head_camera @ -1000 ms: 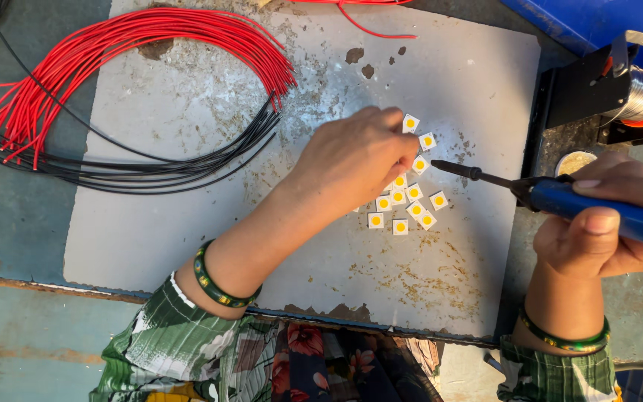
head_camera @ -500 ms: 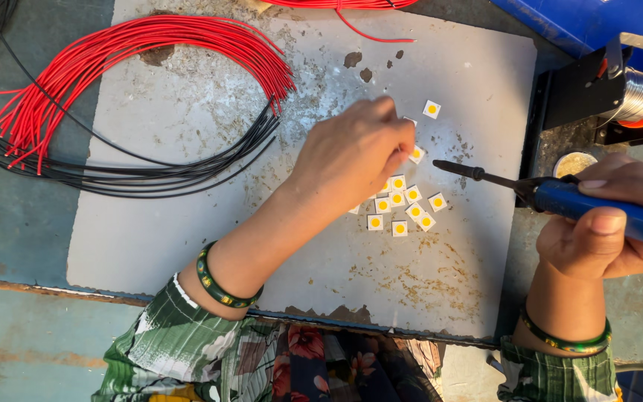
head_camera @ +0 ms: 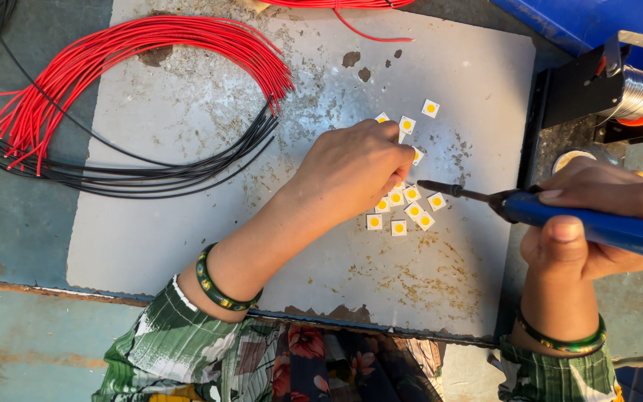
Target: The person uses a soldering iron to apply solder to the pads of small square LED modules arranged on a white board. They handle each LED one at a time, touching the soldering iron tip to the contact points while red and black wires and a spool of solder are visible nearby.
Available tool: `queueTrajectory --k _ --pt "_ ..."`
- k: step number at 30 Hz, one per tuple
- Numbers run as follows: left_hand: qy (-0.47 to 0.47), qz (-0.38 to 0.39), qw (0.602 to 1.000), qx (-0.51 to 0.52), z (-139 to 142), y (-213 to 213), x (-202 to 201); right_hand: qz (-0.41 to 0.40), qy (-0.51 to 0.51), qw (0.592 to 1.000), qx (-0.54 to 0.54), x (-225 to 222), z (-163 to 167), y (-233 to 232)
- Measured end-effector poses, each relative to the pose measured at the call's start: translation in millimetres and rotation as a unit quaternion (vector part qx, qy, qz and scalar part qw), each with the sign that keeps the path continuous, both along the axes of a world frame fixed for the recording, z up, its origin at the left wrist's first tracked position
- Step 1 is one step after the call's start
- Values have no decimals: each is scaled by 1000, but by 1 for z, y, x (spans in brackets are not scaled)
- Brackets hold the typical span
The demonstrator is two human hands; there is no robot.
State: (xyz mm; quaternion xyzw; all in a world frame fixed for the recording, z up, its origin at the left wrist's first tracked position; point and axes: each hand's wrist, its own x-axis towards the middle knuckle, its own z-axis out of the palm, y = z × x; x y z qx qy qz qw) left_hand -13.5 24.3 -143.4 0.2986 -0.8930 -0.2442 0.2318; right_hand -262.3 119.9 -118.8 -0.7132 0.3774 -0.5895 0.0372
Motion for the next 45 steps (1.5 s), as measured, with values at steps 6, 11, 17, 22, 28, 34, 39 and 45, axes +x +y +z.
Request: queueTrajectory --k 6,11,17,22,28,34,39,45 --pt "0 5 1000 -9 -1 -2 3 37 24 999 6 0 4 -7" --pt "1 7 1000 -9 -2 -2 3 33 35 999 20 2 5 -7" --pt "-4 8 1000 -8 -1 -2 -1 40 36 998 18 4 8 -8" --pt "18 11 1000 -16 5 -3 -1 59 49 997 5 2 9 -7" --pt "10 -18 999 27 13 -7 9 76 48 995 -39 -16 11 -11" --pt "-15 -56 998 36 14 2 12 71 68 995 -28 -13 14 -7" --pt "-23 -41 999 10 11 5 16 64 59 996 -22 -3 15 -5" --pt "-30 -34 999 16 12 9 11 69 58 995 -32 -8 13 -5"
